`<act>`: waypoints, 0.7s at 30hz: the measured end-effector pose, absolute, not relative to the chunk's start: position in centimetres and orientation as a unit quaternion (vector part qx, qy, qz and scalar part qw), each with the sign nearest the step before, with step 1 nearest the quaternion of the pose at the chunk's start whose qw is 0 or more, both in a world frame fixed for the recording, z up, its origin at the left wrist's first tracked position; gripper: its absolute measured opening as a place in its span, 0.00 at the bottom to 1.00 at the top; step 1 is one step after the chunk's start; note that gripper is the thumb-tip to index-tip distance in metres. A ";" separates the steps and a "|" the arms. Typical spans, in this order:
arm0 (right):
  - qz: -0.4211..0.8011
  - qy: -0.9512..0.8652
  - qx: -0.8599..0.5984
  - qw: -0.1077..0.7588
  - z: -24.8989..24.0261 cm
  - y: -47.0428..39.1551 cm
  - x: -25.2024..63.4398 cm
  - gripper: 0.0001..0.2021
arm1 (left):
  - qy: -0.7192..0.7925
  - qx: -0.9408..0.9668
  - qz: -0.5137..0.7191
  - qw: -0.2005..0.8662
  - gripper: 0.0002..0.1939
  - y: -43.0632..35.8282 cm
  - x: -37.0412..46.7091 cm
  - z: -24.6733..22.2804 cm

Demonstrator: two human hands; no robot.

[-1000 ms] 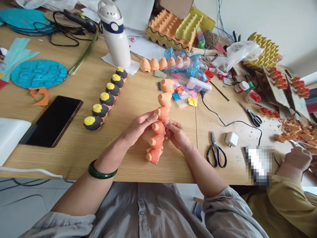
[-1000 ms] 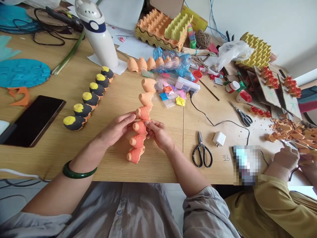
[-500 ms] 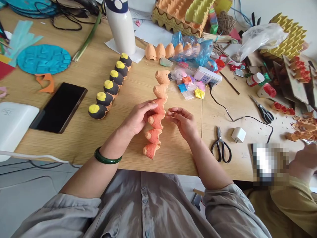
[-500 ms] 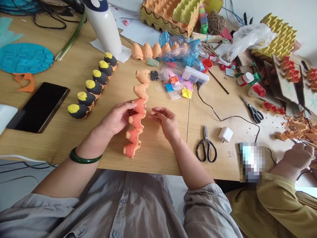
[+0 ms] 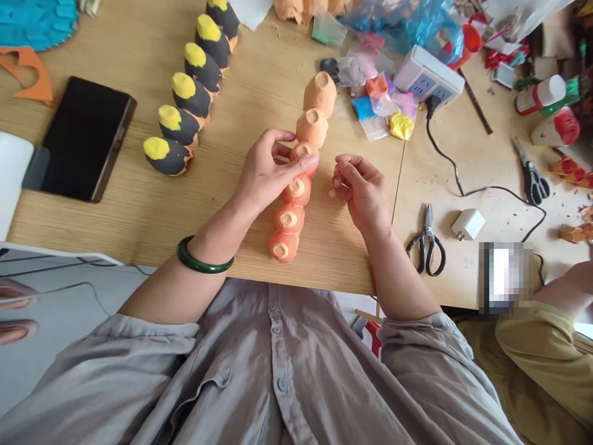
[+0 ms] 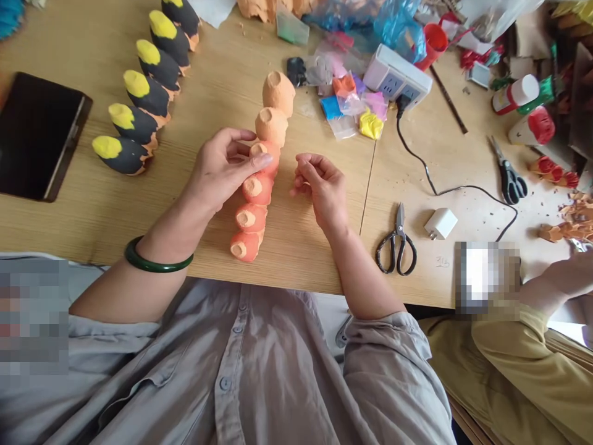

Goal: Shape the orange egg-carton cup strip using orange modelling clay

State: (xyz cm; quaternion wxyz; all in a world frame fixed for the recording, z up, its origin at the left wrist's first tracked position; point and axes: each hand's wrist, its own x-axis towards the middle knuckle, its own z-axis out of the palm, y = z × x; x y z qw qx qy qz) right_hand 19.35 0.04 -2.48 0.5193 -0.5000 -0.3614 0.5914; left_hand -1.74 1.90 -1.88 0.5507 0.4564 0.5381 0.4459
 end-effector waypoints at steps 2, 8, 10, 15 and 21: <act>0.600 -0.363 -0.493 0.514 -2.6 0.1 19.3 0.22 | 0.539 0.473 0.442 0.539 0.33 1.9 -1.8 -2.0; 0.607 -0.384 -0.509 0.475 -2.5 -0.1 19.1 0.22 | 0.563 0.477 0.418 0.529 0.33 2.0 -1.7 -2.0; 0.601 -0.385 -0.507 0.483 -2.5 -0.2 19.0 0.22 | 0.565 0.462 0.436 0.526 0.35 2.0 -1.5 -2.3; 0.600 -0.378 -0.486 0.511 -2.8 -0.3 19.0 0.25 | 0.546 0.444 0.457 0.544 0.34 1.8 -1.2 -2.7; 0.607 -0.376 -0.489 0.501 -2.9 -0.3 19.0 0.23 | 0.555 0.461 0.438 0.536 0.24 1.9 -1.5 -2.5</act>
